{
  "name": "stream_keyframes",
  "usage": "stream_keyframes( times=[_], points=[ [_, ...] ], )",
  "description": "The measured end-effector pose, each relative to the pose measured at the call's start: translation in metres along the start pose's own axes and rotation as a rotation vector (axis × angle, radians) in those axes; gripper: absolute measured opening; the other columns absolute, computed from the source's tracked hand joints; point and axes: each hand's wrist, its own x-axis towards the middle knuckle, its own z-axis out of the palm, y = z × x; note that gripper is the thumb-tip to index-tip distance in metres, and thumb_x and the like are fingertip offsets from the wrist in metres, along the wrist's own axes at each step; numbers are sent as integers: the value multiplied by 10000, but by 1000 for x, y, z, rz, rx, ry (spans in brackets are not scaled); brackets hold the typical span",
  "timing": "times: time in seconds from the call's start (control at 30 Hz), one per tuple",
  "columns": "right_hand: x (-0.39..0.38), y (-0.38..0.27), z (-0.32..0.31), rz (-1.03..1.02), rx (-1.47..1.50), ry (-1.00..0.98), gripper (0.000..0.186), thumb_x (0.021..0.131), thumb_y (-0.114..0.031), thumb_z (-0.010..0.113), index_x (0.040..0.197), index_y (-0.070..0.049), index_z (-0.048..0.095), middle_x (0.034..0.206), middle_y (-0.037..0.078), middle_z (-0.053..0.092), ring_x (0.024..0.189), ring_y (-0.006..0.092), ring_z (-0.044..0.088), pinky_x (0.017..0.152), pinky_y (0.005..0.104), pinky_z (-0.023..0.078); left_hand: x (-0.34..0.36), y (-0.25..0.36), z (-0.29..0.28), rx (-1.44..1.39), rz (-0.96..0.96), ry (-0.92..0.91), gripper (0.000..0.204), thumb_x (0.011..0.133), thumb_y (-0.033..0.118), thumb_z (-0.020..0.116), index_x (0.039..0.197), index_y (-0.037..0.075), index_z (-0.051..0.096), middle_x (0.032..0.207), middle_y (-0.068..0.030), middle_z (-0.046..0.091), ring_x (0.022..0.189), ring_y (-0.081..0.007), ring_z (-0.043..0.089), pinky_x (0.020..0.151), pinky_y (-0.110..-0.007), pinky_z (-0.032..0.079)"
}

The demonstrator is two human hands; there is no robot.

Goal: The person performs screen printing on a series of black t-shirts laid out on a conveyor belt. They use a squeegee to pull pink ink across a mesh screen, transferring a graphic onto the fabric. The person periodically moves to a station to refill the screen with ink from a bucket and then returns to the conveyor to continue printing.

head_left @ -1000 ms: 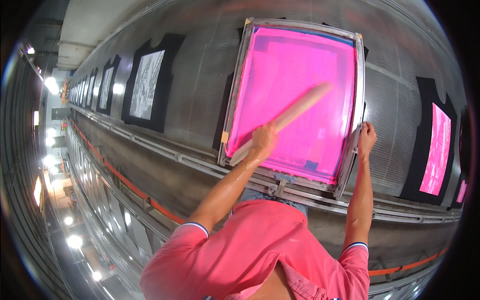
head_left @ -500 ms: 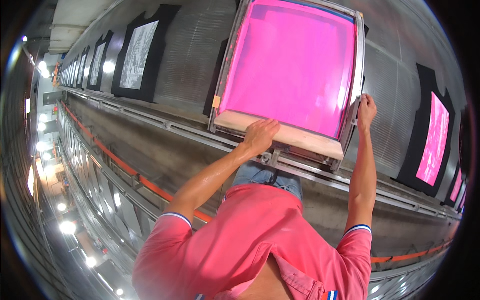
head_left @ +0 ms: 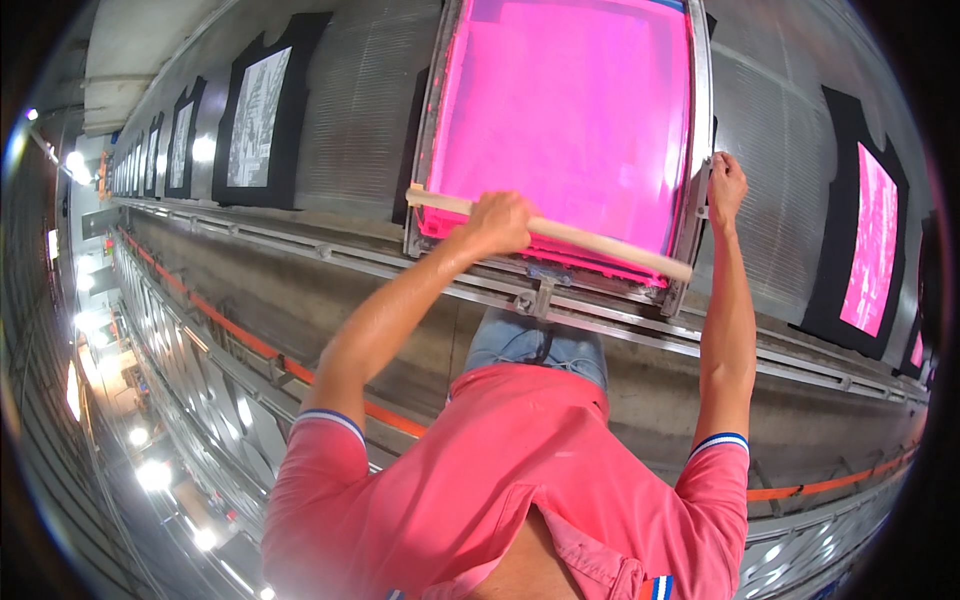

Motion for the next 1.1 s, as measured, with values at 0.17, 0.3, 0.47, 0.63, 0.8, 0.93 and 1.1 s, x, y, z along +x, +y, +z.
stream_keyframes(
  times=[0.17,0.3,0.47,0.63,0.8,0.93,1.1],
  points=[
    [-3,-5,-2,-1,21,14,359,934,-313,562,1098,-28,708,977,194,719,917,333,685,838,402,502,27,-25,-4,-13,-25,-171,326,655,6,575,914,92,753,832,-218,696,819,-405,679,732,-514,521],
    [-5,-8,-3,16,8,7,349,935,-311,562,1096,-39,710,960,194,717,905,337,682,830,406,502,40,-27,6,13,-93,-274,278,658,10,576,881,43,739,844,-240,691,825,-401,683,730,-504,518],
    [-6,-12,-4,-28,-47,10,342,936,-309,555,1078,-42,716,913,193,716,876,346,686,824,416,505,57,-32,12,-26,-159,-400,232,647,22,592,838,-7,720,798,-230,700,817,-383,699,710,-474,529],
    [-4,-5,1,-82,-106,66,338,939,-307,537,1049,-46,723,936,212,712,923,384,683,835,434,506,74,-38,16,-41,-130,-463,221,606,43,642,800,-38,708,843,-250,699,793,-398,697,670,-470,529],
    [-7,-18,-1,2,-124,34,336,943,-293,529,1058,-46,724,984,226,707,969,387,677,861,442,505,95,-42,-14,-149,-129,-737,224,590,35,600,761,-64,705,875,-248,716,778,-352,707,658,-455,528],
    [-8,-41,-16,-174,-513,87,313,922,-295,588,1081,-73,742,1139,182,698,1039,317,665,905,419,507,124,-43,-54,-180,-69,-601,200,588,25,595,738,-53,702,812,-241,708,766,-363,701,656,-466,525],
    [35,-193,-30,-252,-377,-792,417,829,-378,724,1169,-137,727,1154,90,698,1062,281,653,965,437,503,179,-42,-104,50,15,-100,207,646,43,614,814,25,734,768,-226,690,754,-401,686,695,-514,530]
  ],
)
